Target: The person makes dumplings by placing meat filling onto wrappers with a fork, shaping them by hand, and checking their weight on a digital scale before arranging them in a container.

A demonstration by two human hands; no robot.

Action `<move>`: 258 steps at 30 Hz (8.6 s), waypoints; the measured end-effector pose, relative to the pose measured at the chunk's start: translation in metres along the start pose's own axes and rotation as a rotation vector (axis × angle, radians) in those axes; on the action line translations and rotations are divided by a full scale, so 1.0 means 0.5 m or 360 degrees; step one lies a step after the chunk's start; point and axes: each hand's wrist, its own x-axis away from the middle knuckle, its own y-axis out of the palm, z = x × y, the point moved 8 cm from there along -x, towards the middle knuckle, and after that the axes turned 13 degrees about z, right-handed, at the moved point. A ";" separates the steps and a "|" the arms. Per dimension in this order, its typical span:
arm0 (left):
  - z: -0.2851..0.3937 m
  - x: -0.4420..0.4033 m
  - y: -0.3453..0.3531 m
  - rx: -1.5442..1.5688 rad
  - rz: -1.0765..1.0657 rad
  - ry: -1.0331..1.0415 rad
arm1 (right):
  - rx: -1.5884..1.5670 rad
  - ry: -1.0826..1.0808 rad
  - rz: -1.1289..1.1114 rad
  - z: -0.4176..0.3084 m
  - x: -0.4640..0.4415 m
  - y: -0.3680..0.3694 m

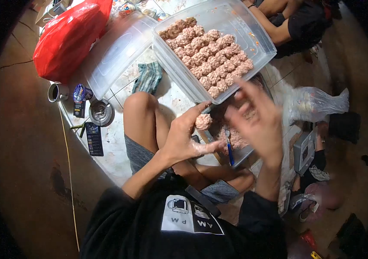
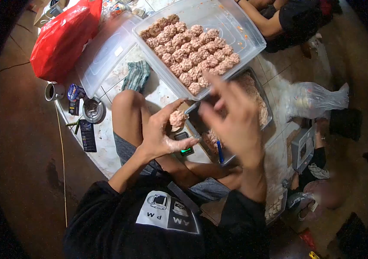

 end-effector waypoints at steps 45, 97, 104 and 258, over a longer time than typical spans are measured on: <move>-0.464 0.120 0.129 -0.1594 -0.0662 -0.0078 | 0.0634 0.0050 -0.0586 0.294 0.485 0.432; -0.258 0.128 0.140 0.0947 -0.0127 -0.1538 | 0.0702 0.0573 0.0295 0.450 0.418 0.084; -0.334 0.029 0.124 0.0640 -0.0041 -0.1105 | 0.0646 0.0794 0.0057 0.510 0.459 0.133; 0.081 0.099 0.167 0.0227 -0.0360 -0.0205 | -0.0015 0.0323 0.0823 0.074 0.423 -0.117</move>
